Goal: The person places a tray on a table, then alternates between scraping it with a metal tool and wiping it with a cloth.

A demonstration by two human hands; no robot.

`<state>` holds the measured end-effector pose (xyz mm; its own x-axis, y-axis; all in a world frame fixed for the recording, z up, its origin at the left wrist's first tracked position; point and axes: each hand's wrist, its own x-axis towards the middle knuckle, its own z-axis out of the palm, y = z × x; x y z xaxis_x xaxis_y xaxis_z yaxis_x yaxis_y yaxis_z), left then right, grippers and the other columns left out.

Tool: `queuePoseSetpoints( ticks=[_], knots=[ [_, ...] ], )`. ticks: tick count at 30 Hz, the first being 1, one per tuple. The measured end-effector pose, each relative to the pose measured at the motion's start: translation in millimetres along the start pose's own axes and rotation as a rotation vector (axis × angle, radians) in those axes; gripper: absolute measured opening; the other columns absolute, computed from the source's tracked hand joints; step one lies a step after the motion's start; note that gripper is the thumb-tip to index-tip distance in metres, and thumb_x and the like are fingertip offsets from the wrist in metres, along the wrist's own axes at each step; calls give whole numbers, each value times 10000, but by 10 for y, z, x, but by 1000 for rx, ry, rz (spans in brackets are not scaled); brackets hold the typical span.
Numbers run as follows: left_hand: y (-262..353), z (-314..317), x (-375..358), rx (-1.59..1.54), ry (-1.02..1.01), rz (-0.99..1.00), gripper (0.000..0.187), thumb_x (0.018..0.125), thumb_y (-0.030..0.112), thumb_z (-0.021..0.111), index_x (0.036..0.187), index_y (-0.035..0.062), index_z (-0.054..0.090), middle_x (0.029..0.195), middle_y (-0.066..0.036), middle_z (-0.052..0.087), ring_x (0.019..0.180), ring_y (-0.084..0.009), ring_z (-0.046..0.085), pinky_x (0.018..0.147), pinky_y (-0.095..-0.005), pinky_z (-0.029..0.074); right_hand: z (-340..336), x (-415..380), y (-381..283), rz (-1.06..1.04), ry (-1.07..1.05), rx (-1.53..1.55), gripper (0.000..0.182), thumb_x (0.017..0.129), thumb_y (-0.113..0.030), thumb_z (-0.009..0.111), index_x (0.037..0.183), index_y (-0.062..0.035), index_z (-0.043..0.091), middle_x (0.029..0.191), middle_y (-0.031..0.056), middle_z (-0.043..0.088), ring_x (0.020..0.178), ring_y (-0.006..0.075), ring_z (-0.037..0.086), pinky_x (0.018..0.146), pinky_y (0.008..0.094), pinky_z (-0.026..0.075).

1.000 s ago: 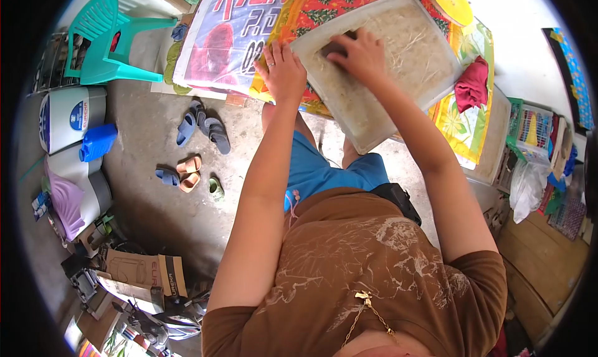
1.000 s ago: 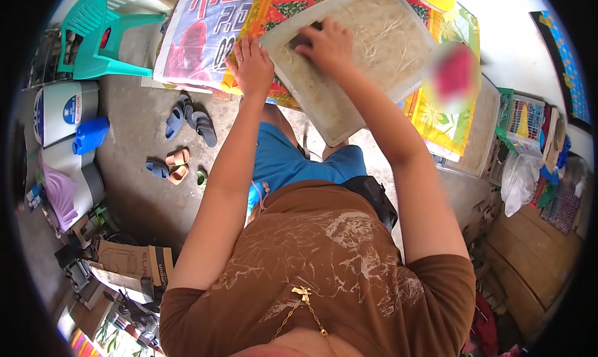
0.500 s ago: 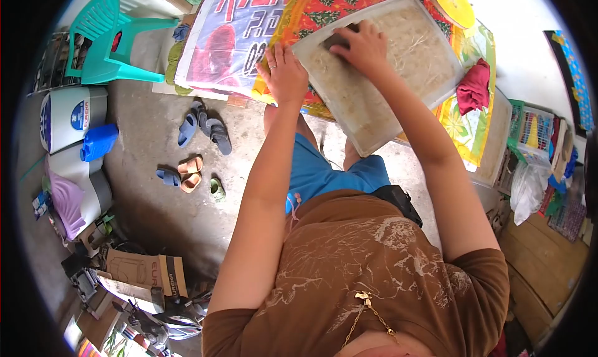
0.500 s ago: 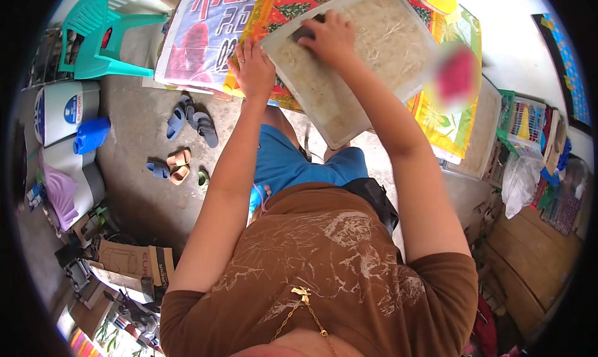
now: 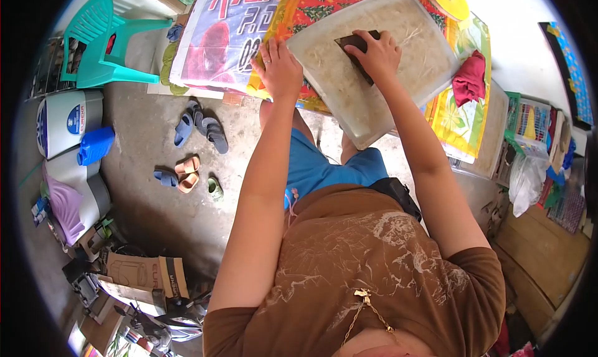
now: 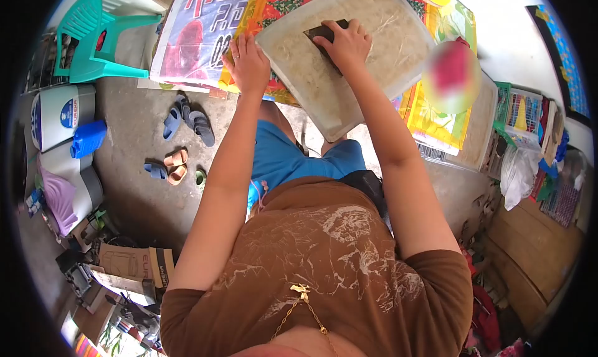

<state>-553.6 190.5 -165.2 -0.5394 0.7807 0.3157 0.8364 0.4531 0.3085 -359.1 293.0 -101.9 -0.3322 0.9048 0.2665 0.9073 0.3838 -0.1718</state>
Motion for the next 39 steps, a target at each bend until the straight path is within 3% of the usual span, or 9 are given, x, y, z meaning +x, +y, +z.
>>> queuePoseSetpoints(
  ticks=[4,8,13,15,17,21,26,37,39],
  knots=[
    [11,1,-1,-8,40,15,405,987,256,437,1342,89,542,1455,-59,489,1408,-304,386,1146,-626,188,-266,-704,-182,-244,-96,79,442,767,-571,712,1145,-342,702,1086,124,579,1040,309,570,881,452,398],
    [10,-5,-6,11,48,32,406,991,252,431,1347,90,538,1451,-64,492,1400,-309,399,1141,-622,196,-259,-651,238,26,-47,33,446,761,-579,711,1135,-334,705,1066,100,576,1022,297,571,860,452,394],
    [-12,32,-6,21,36,26,427,995,275,410,1368,112,540,1479,-61,481,1415,-306,379,1144,-612,200,-365,-1094,-14,-201,-49,31,420,775,-578,693,1129,-352,695,1041,90,564,1027,283,561,845,426,387],
    [-10,65,12,11,49,26,427,996,277,409,1368,115,540,1481,-60,481,1413,-305,382,1146,-609,197,-396,-984,92,-56,-114,20,421,783,-575,688,1141,-354,692,1043,97,564,1032,287,556,850,428,383],
    [-37,75,-7,16,49,32,427,997,279,407,1369,117,540,1484,-58,478,1412,-304,385,1148,-607,191,-301,-844,331,43,32,-24,408,771,-561,691,1117,-345,696,1027,88,553,974,283,543,807,432,374],
    [-20,59,11,14,18,39,433,997,278,408,1379,112,528,1493,-66,467,1421,-306,370,1156,-603,173,-366,-1190,40,-224,13,66,402,762,-552,700,1107,-347,700,1000,73,550,977,272,539,791,418,371],
    [-22,36,1,9,-4,28,430,994,263,414,1377,100,521,1497,-74,459,1423,-320,365,1159,-611,162,-391,-1020,171,-54,26,2,354,756,-503,727,1083,-371,699,992,54,533,974,253,529,795,400,358],
    [-38,49,-6,-5,-20,14,449,1000,281,391,1407,125,498,1516,-68,435,1439,-305,336,1165,-591,146,-535,-922,274,-522,-192,74,385,739,-498,738,1104,-386,688,1012,38,541,1013,236,544,818,384,384],
    [-17,60,15,-16,-4,12,446,998,280,395,1402,124,502,1515,-68,435,1438,-304,336,1163,-592,150,-505,-736,337,-494,-147,61,386,737,-503,735,1101,-384,687,1010,37,540,1015,233,543,824,382,385]
  ],
)
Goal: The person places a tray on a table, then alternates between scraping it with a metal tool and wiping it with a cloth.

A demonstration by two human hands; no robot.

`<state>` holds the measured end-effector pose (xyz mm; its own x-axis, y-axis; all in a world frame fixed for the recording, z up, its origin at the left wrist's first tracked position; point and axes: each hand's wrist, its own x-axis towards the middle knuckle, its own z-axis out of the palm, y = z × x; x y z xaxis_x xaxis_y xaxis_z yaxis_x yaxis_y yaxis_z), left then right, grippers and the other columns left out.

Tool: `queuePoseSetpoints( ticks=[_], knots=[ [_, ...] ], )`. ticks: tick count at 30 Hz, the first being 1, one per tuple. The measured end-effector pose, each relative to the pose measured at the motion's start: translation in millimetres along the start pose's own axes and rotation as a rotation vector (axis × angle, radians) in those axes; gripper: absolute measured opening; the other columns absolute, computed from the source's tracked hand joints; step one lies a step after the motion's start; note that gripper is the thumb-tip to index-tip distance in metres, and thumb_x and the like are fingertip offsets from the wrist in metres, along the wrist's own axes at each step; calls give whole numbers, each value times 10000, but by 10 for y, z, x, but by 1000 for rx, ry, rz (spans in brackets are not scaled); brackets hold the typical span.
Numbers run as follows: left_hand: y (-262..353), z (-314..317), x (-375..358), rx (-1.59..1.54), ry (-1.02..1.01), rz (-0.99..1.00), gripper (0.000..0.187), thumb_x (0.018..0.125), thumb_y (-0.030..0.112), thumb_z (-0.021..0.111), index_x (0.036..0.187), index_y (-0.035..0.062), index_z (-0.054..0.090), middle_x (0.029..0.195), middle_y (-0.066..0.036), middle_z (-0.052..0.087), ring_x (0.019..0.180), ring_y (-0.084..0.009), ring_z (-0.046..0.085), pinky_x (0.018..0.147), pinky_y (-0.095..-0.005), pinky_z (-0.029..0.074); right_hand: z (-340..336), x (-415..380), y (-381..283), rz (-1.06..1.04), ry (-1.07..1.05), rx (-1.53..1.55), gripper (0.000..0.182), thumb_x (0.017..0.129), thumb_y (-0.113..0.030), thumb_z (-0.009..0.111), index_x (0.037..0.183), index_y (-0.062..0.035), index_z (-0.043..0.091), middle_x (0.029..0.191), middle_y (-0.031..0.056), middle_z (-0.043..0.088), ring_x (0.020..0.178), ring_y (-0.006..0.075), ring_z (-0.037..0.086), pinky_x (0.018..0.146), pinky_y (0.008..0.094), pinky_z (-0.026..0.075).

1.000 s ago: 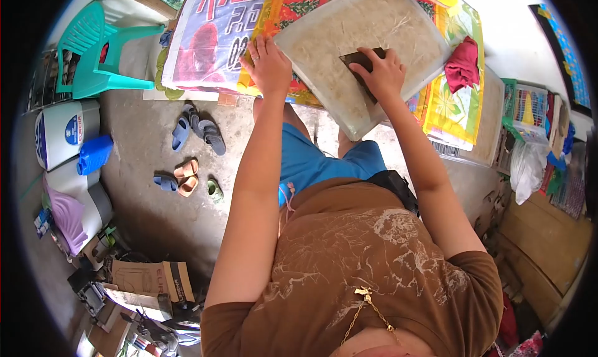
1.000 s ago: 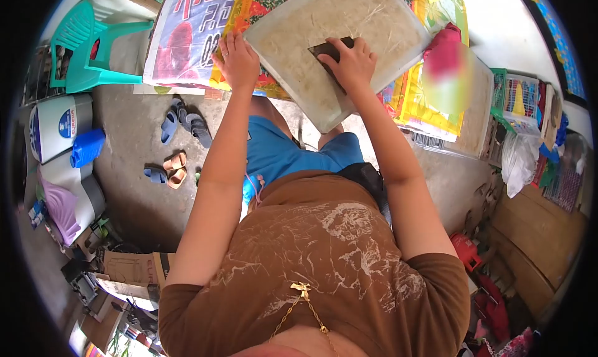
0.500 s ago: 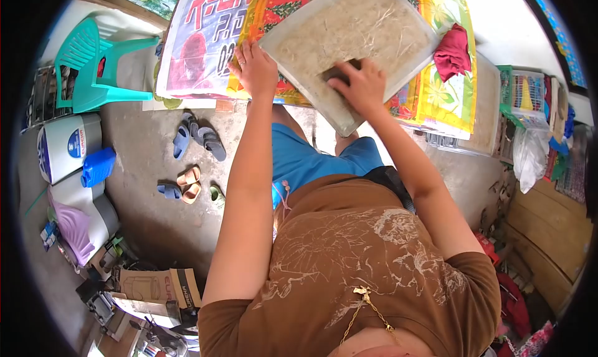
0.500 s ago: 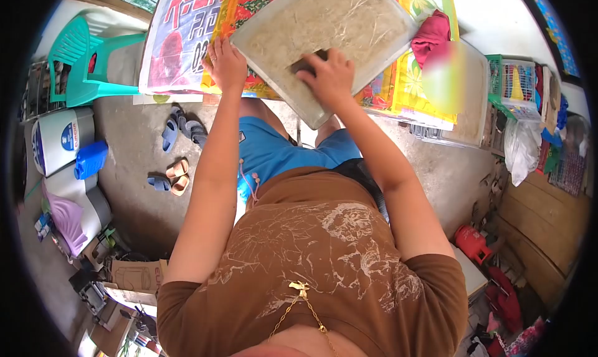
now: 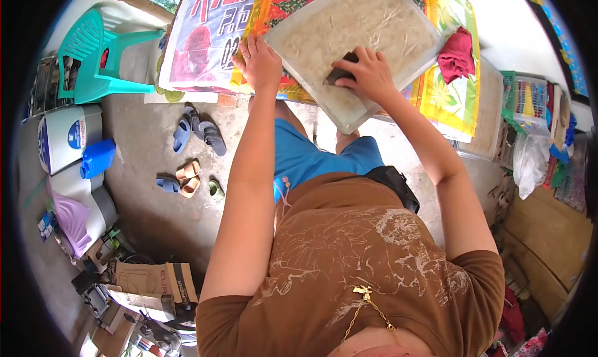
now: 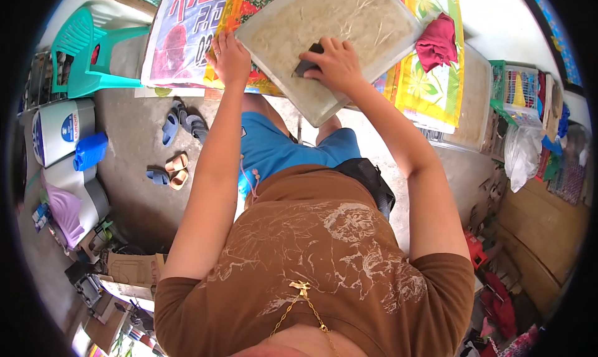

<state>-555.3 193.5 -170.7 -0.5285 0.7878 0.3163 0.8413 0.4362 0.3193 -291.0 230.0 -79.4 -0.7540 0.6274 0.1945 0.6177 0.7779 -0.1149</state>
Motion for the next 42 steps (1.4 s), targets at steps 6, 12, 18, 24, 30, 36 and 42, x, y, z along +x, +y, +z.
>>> queuePoseSetpoints(
  ticks=[6,12,18,24,30,36,42],
  knots=[
    [4,-19,-13,26,14,-2,437,994,278,403,1388,127,520,1497,-60,458,1429,-293,354,1157,-594,169,-31,34,58,-196,-123,48,377,744,-506,732,1095,-378,684,1016,41,538,1024,233,542,841,385,389],
    [5,-17,3,41,28,14,425,996,265,409,1370,104,531,1487,-70,471,1418,-310,374,1153,-608,172,-58,-51,35,-140,-120,86,395,738,-511,740,1102,-368,683,1029,60,543,1040,245,545,854,402,394],
    [-25,31,-7,98,33,27,426,1001,278,394,1380,134,527,1489,-57,471,1415,-292,383,1149,-604,190,-45,-145,948,352,92,-118,432,708,-518,765,1103,-355,698,1005,63,573,1034,271,568,847,423,402],
    [-22,32,3,102,34,29,409,1003,287,392,1354,140,541,1494,-55,466,1416,-284,382,1146,-599,199,-172,-162,1109,464,21,-205,428,726,-550,740,1114,-378,689,1041,58,574,1059,266,562,864,420,402],
    [-24,9,-3,111,26,36,408,999,279,405,1354,132,541,1489,-58,471,1413,-286,387,1141,-605,207,-166,-247,1047,427,-81,-223,434,730,-563,737,1129,-404,677,1061,62,568,1074,260,555,872,412,397],
    [-18,5,-3,109,47,44,406,988,264,430,1349,118,548,1478,-57,483,1402,-297,401,1134,-619,219,-239,-255,1088,549,-42,-219,448,720,-544,753,1125,-366,683,1049,73,567,1055,270,561,874,422,399],
    [13,-35,-1,85,14,36,420,991,269,423,1367,116,529,1493,-60,465,1409,-299,391,1131,-626,216,-253,-322,684,354,-166,-82,495,740,-537,747,1187,-338,665,1062,106,556,1094,301,550,889,428,415]
  ],
)
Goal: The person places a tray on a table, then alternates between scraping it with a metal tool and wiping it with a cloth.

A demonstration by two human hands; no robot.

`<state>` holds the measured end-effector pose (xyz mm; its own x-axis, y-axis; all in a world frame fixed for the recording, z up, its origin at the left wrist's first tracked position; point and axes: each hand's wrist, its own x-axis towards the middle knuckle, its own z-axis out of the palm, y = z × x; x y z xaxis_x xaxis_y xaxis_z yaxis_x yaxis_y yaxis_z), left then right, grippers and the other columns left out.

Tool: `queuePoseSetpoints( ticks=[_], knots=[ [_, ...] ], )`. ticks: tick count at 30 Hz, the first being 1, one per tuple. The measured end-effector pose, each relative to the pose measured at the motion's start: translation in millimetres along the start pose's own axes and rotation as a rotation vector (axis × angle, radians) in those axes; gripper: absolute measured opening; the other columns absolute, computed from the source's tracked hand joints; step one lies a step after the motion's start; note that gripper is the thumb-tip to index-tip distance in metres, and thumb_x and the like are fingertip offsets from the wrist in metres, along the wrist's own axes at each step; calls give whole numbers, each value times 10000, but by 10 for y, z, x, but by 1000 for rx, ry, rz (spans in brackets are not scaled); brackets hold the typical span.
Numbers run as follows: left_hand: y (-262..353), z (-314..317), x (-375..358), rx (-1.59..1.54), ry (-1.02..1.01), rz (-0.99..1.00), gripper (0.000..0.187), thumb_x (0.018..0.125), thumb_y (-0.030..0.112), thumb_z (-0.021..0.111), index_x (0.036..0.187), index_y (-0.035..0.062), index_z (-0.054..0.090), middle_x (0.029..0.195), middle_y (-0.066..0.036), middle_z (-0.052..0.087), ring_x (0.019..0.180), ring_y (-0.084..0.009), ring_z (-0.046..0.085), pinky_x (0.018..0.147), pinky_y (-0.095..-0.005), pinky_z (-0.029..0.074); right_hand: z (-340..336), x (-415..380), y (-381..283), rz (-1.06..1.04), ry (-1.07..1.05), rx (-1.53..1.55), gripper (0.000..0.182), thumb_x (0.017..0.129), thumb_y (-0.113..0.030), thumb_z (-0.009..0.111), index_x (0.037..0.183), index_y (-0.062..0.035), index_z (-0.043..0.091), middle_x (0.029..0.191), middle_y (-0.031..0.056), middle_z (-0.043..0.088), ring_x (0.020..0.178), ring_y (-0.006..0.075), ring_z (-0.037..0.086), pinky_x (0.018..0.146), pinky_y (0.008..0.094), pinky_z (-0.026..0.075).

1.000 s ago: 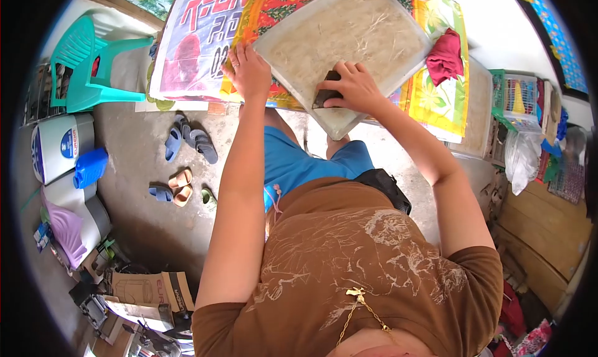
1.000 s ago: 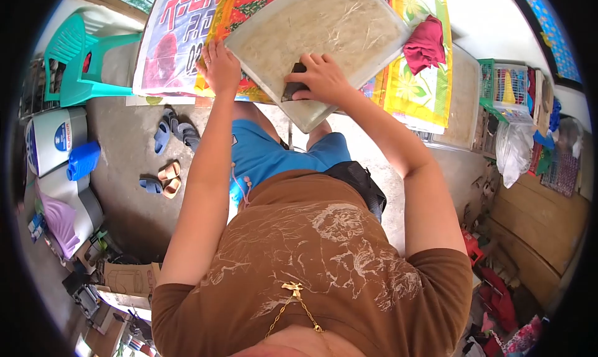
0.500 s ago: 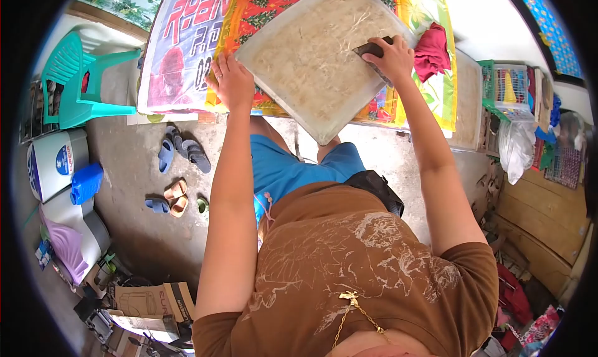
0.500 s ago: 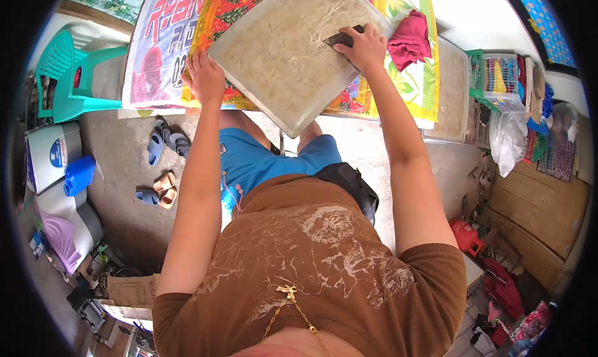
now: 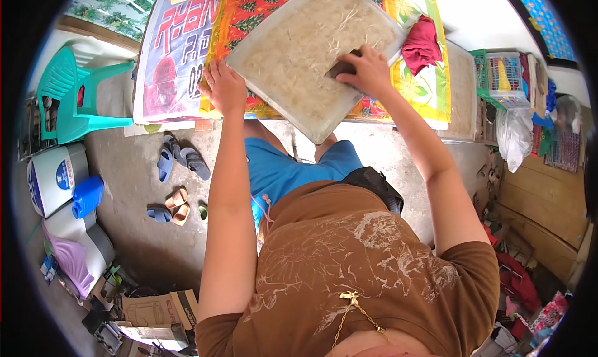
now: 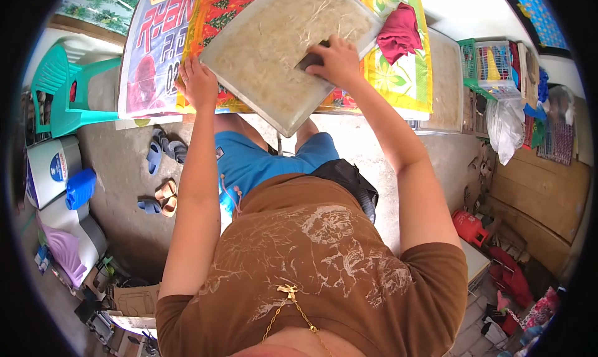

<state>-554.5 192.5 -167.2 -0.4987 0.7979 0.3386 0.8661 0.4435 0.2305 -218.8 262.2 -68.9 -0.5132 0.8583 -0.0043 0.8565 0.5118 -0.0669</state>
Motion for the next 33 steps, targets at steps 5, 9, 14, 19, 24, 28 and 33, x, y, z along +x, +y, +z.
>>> queuePoseSetpoints(
  ticks=[5,9,14,19,24,28,33],
  knots=[
    [-27,38,-4,7,22,13,418,993,268,413,1365,118,532,1490,-54,467,1410,-299,387,1131,-628,214,71,227,668,597,205,-55,502,739,-528,752,1191,-321,677,1130,124,584,1087,296,579,912,467,415],
    [-12,14,-4,13,21,5,406,990,265,426,1347,111,544,1474,-61,484,1405,-295,397,1127,-630,222,151,203,168,415,129,78,545,720,-561,757,1201,-320,672,1137,151,582,1128,332,568,892,472,451],
    [-14,29,-5,38,59,31,393,981,254,451,1334,116,556,1459,-60,499,1388,-293,422,1112,-632,253,198,341,480,622,180,-75,577,742,-602,722,1241,-323,648,1187,151,557,1156,354,538,917,493,431],
    [9,-25,-1,54,33,21,412,979,250,449,1362,124,537,1472,-57,483,1395,-288,414,1115,-630,252,92,515,1332,1102,115,-90,622,761,-655,691,1306,-375,585,1314,160,480,1205,343,498,988,501,395],
    [18,-48,-2,51,-30,-5,437,1010,284,396,1421,160,480,1508,-42,446,1428,-272,364,1144,-604,201,153,550,1135,901,72,-116,601,757,-661,694,1278,-374,607,1292,164,491,1217,346,495,995,499,392],
    [17,-43,-1,58,-43,-6,439,1012,285,394,1427,164,475,1514,-39,439,1430,-270,360,1149,-596,195,51,567,1462,1045,112,-110,551,774,-635,692,1256,-380,611,1269,148,502,1174,332,515,947,484,407],
    [27,-92,-15,47,-40,14,443,998,250,421,1421,131,476,1499,-58,451,1415,-301,382,1130,-617,229,22,506,1502,909,47,-196,564,765,-622,717,1266,-391,602,1253,125,500,1159,320,527,940,469,420]
  ],
)
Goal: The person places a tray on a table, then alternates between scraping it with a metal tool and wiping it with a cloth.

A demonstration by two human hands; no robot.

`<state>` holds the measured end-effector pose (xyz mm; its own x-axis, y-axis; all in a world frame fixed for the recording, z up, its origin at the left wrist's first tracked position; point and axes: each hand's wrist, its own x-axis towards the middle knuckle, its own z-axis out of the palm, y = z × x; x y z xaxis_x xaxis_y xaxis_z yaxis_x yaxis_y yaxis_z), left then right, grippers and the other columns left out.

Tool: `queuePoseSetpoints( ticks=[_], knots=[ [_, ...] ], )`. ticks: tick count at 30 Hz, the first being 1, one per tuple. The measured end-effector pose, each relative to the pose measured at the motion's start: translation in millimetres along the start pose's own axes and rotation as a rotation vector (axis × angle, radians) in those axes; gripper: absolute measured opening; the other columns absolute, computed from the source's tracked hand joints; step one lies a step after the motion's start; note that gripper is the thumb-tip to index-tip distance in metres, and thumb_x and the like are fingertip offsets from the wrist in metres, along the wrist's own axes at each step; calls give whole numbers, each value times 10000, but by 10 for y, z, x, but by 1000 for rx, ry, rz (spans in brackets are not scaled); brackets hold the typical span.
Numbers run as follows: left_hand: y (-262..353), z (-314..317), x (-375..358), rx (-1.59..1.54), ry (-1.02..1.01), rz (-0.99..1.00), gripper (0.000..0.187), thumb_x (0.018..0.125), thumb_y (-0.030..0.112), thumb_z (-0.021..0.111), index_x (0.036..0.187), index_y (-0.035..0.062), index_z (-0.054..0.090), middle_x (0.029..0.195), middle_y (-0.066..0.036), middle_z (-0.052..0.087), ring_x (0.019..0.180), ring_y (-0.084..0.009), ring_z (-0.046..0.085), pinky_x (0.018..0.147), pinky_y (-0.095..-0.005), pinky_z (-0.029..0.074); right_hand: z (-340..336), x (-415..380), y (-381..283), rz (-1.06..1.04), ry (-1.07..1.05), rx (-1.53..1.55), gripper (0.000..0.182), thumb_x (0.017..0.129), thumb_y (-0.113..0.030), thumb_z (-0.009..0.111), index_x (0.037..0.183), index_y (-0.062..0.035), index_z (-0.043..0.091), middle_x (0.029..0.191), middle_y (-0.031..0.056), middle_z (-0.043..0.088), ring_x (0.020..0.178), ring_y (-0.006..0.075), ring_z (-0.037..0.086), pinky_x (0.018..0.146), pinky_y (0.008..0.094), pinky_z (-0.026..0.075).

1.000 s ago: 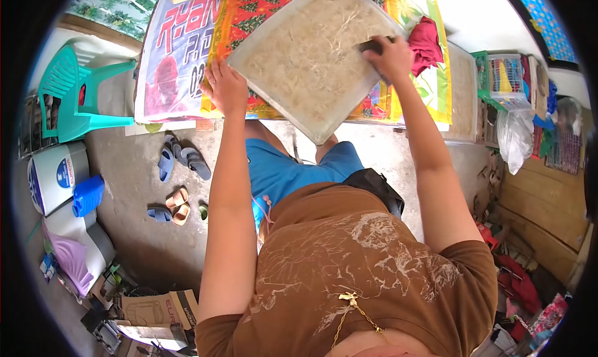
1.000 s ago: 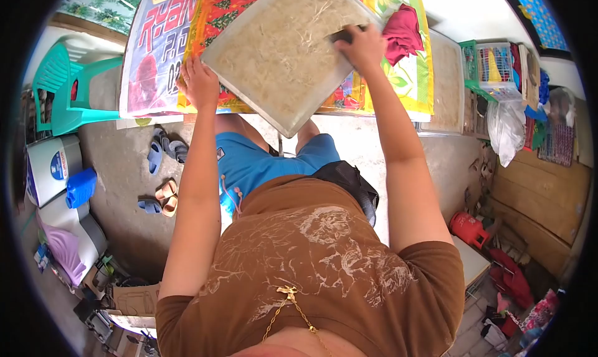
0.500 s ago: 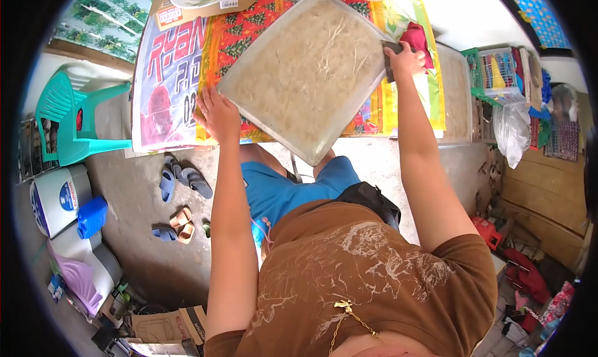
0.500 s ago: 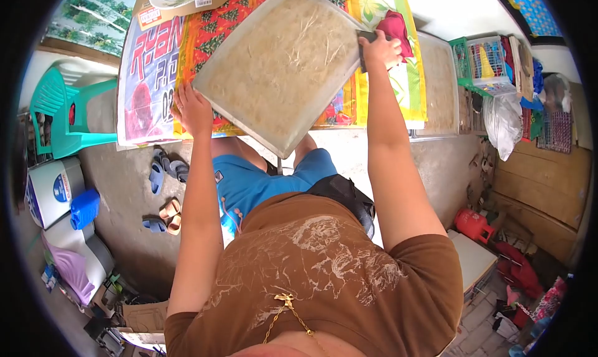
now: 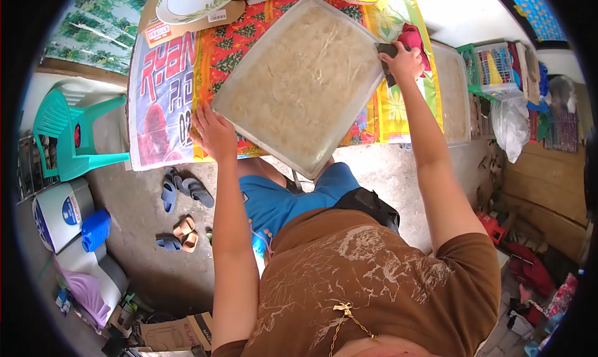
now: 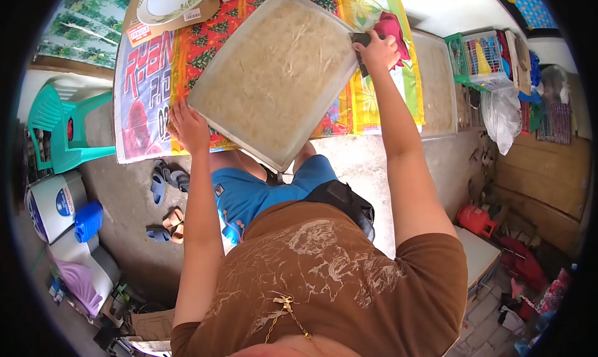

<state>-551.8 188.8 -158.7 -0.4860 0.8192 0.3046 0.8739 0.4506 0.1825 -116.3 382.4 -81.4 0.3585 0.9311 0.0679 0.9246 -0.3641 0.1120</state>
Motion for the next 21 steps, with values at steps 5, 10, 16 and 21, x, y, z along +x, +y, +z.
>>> queuePoseSetpoints(
  ticks=[5,10,16,21],
  knots=[
    [-10,34,3,28,20,15,437,1001,257,420,1414,130,481,1496,-62,454,1412,-302,385,1127,-618,231,-49,92,86,-41,-23,-1,629,727,-666,725,1284,-408,587,1245,120,503,1174,326,534,949,474,429],
    [1,16,14,-31,-10,-10,440,1013,293,386,1411,136,487,1516,-45,431,1441,-276,332,1143,-607,191,-12,203,171,-45,-123,134,641,705,-705,715,1263,-407,612,1224,118,524,1166,312,556,936,480,445],
    [3,7,20,20,6,11,416,1008,265,406,1385,121,507,1486,-61,466,1418,-291,376,1128,-612,227,-17,89,93,-73,-21,86,618,722,-704,696,1251,-392,629,1226,130,530,1142,325,573,918,486,451],
    [10,6,28,17,-21,-7,441,1022,303,377,1413,135,490,1517,-41,431,1436,-269,338,1149,-574,200,10,-148,-20,-172,-41,140,588,722,-687,703,1220,-379,646,1210,127,538,1142,325,569,916,479,443]
  ],
)
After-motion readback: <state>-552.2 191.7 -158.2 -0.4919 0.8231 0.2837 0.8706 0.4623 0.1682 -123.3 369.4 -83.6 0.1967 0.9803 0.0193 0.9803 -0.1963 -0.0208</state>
